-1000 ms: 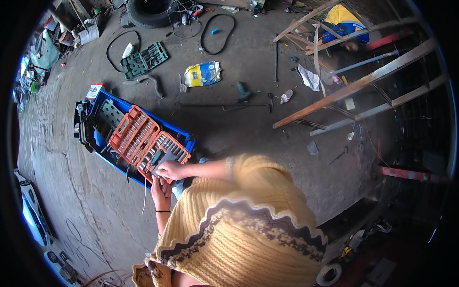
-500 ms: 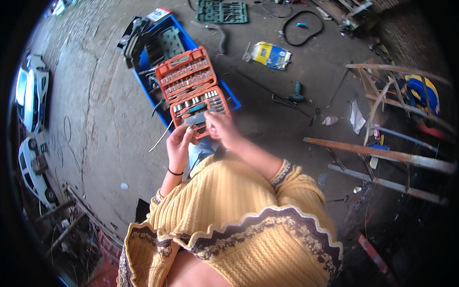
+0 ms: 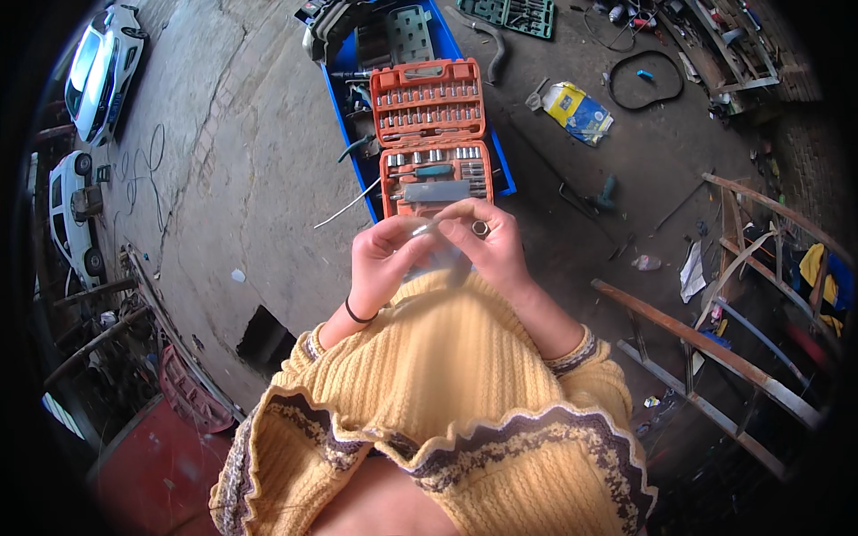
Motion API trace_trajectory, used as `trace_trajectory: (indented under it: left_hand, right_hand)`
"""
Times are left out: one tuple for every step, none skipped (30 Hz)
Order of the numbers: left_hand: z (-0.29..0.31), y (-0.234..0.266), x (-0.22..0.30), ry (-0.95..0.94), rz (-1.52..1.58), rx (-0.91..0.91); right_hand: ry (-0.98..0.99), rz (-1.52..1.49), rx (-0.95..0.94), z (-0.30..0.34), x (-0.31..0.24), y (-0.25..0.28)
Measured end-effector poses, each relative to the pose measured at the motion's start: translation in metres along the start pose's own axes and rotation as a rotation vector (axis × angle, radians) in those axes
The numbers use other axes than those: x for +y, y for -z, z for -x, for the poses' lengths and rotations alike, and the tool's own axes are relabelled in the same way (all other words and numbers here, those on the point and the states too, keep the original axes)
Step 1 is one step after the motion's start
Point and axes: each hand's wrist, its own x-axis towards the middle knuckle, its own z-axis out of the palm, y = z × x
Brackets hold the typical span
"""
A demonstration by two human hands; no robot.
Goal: The person opens an orange socket set case and repeatedly picks up, compares, and returns various sockets and a metal bar. The person then moves to a cluttered workbench and picks up a spray can before returning to the tool case. The task involves selecting and inspecting tools without completing a repair.
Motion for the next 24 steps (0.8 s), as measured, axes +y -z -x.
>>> trace_trajectory:
  left_hand:
    - [0.0, 0.0, 0.0, -0.018, -0.033, 0.007]
    - [0.001, 0.001, 0.0, -0.024, -0.072, 0.014]
    - [0.001, 0.002, 0.001, -0.08, -0.131, 0.011]
    - [0.002, 0.003, 0.002, -0.124, -0.195, 0.009]
    - [0.002, 0.004, 0.003, -0.175, -0.267, 0.008]
    - [0.003, 0.004, 0.003, -0.164, -0.236, 0.008]
    - [0.004, 0.003, 0.004, -0.161, -0.212, 0.01]
    - [0.005, 0.003, 0.004, -0.168, -0.196, 0.014]
    - [0.005, 0.003, 0.005, -0.16, -0.174, 0.008]
    - [0.006, 0.003, 0.006, -0.161, -0.162, 0.003]
    - [0.007, 0.003, 0.007, -0.175, -0.16, 0.002]
    - [0.007, 0.003, 0.007, -0.16, -0.14, -0.002]
    - [0.008, 0.003, 0.008, -0.156, -0.13, -0.004]
    - [0.008, 0.003, 0.008, -0.156, -0.128, -0.004]
    - [0.009, 0.003, 0.009, -0.149, -0.107, -0.005]
    - [0.009, 0.002, 0.009, -0.146, -0.093, -0.005]
    - [0.01, 0.002, 0.009, -0.148, -0.086, -0.002]
    - [0.01, 0.002, 0.01, -0.14, -0.074, -0.004]
    - [0.01, 0.002, 0.01, -0.137, -0.068, -0.003]
    - [0.01, 0.002, 0.01, -0.14, -0.07, 0.002]
    - [0.01, 0.002, 0.01, -0.149, -0.074, 0.003]
    - [0.01, 0.002, 0.01, -0.164, -0.086, 0.009]
    - [0.009, 0.001, 0.01, -0.189, -0.11, 0.017]
    - [0.009, 0.001, 0.009, -0.21, -0.121, 0.023]
  right_hand:
    - [0.006, 0.007, 0.005, -0.001, -0.001, -0.001]
    - [0.011, 0.013, 0.01, -0.001, -0.001, -0.002]
    - [0.024, 0.019, 0.017, -0.001, -0.001, -0.003]
    - [0.03, 0.023, 0.017, 0.0, -0.001, -0.004]
    - [0.043, 0.026, 0.021, 0.001, -0.002, -0.004]
    - [0.069, 0.027, 0.024, 0.002, -0.002, -0.005]
    - [0.066, 0.014, 0.027, 0.003, -0.003, -0.005]
    - [0.077, -0.001, 0.03, 0.004, -0.004, -0.006]
    - [0.089, -0.012, 0.034, 0.005, -0.005, -0.006]
    - [0.102, -0.003, 0.039, 0.006, -0.006, -0.006]
    - [0.117, 0.008, 0.044, 0.006, -0.008, -0.006]
    - [0.127, 0.021, 0.051, 0.007, -0.009, -0.006]
    - [0.136, 0.027, 0.053, 0.008, -0.01, -0.007]
    - [0.14, 0.035, 0.057, 0.008, -0.011, -0.007]
    - [0.145, 0.042, 0.062, 0.009, -0.012, -0.008]
    - [0.142, 0.038, 0.062, 0.01, -0.013, -0.008]
    - [0.139, 0.034, 0.062, 0.01, -0.013, -0.008]
    - [0.136, 0.03, 0.063, 0.01, -0.013, -0.008]
    - [0.146, 0.042, 0.063, 0.011, -0.013, -0.008]
    - [0.157, 0.055, 0.064, 0.01, -0.013, -0.008]
    - [0.168, 0.067, 0.066, 0.01, -0.013, -0.008]
    - [0.169, 0.071, 0.063, 0.01, -0.014, -0.008]
    - [0.17, 0.076, 0.06, 0.01, -0.014, -0.007]
    - [0.172, 0.077, 0.06, 0.01, -0.014, -0.007]
